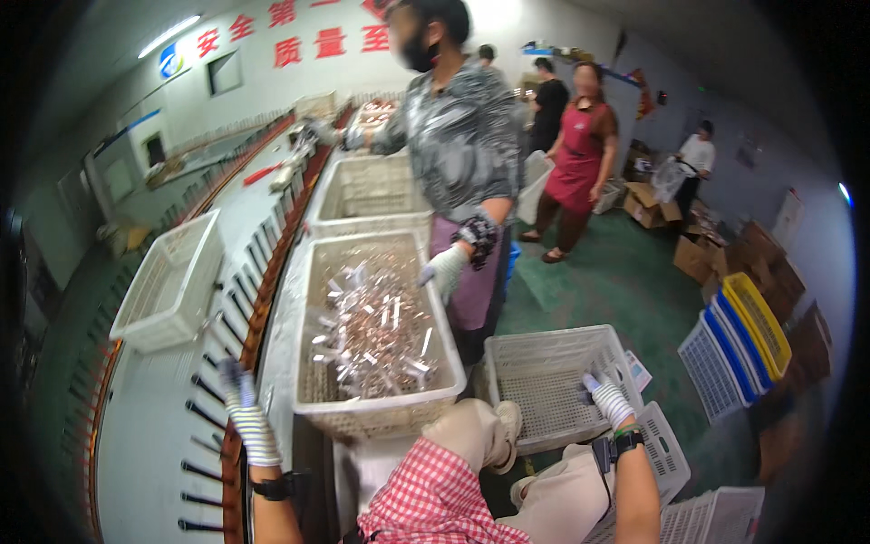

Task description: Inspecting and sorting small metal components into plastic baskets in a manufacturing facility.

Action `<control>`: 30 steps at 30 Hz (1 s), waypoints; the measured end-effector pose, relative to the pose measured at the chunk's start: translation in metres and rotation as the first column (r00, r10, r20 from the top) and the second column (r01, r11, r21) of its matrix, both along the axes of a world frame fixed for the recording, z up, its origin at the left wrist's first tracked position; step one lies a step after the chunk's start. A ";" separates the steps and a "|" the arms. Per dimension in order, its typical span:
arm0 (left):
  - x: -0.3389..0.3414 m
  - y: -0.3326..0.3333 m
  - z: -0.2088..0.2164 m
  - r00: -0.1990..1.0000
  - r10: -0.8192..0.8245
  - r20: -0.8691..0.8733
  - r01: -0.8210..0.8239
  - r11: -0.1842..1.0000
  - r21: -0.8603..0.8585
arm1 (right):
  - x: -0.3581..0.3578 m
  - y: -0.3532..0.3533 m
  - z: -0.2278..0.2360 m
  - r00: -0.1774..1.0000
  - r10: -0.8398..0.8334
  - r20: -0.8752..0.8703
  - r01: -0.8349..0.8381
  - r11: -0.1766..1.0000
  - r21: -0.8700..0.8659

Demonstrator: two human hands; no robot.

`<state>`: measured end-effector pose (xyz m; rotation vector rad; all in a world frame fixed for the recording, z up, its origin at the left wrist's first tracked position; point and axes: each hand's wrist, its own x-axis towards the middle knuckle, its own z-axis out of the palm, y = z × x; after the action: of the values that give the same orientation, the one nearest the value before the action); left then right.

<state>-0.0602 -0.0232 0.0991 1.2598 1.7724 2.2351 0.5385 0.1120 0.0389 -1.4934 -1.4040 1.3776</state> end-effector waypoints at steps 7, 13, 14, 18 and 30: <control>-0.036 0.010 0.008 0.957 0.175 0.232 -0.176 0.984 -0.019 | 0.085 -0.025 -0.067 0.886 -0.412 -0.213 0.358 0.900 -0.251; -0.121 0.014 -0.040 0.874 0.447 0.191 -0.450 0.893 -0.028 | 0.081 -0.029 -0.045 0.809 -0.422 -0.408 0.360 0.906 -0.223; -0.118 0.011 -0.035 0.878 0.423 0.225 -0.439 0.898 0.023 | 0.083 -0.028 -0.046 0.804 -0.432 -0.409 0.357 0.900 -0.250; -0.080 -0.010 0.015 0.900 0.379 0.215 -0.410 0.903 0.127 | 0.074 -0.025 -0.031 0.742 -0.461 -0.487 0.434 0.884 -0.175; 0.092 0.095 0.131 0.419 0.273 -0.866 -0.537 0.843 0.006 | -0.076 -0.030 -0.021 0.634 -0.316 -0.706 0.233 0.948 -0.215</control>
<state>0.0314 0.0717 0.2300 2.2962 2.8690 1.3864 0.4625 0.0819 0.0181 -0.9492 -0.5612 1.6041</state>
